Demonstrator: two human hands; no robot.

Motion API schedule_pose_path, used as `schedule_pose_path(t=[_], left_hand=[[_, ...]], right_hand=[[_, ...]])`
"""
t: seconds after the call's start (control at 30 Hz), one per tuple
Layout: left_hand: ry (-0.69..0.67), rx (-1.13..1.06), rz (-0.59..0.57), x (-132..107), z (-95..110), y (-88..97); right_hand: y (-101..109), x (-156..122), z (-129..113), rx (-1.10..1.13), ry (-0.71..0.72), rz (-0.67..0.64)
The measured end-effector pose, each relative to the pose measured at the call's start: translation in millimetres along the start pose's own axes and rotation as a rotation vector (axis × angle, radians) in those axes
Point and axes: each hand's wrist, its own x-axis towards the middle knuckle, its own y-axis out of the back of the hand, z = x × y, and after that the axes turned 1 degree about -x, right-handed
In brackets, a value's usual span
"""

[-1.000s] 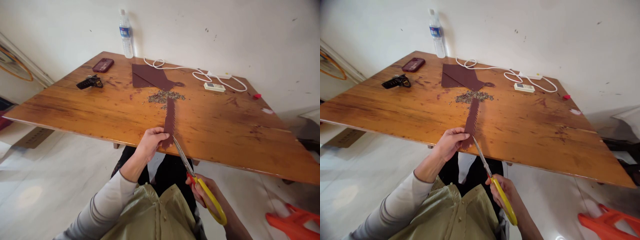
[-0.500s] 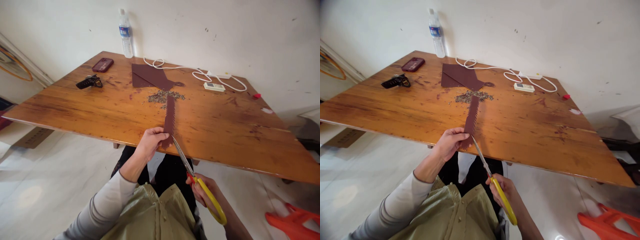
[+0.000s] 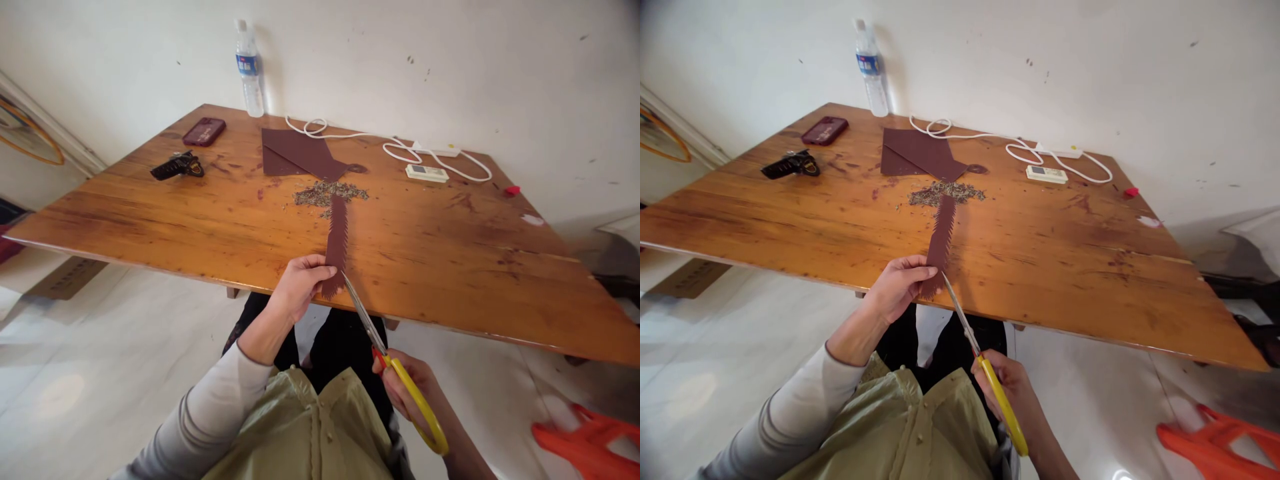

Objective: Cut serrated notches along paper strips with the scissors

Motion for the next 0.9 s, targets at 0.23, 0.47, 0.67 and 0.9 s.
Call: schedule_pose_path(t=[0.23,0.47,0.67,0.9], left_hand=[[-0.003,-0.017,0.000,-0.1,-1.1,0.2],[-0.014,-0.061,0.033,-1.6,-1.1,-2.8],[-0.020,-0.030,0.069,-1.8,-1.1,-3.9],[-0.014,-0.038,0.080,-2.3,-1.0,-5.8]], right_hand=[[-1.0,2.4,-7.5,-0.006,0.061,-0.073],[-13.4,-2.5,-20.1,-0.146,0.103,-0.051],[-15.1,-0.2,-12.2,-0.118,0.102,-0.030],[-17.3,-2.4,-8.1,-0.025,0.059,0.000]])
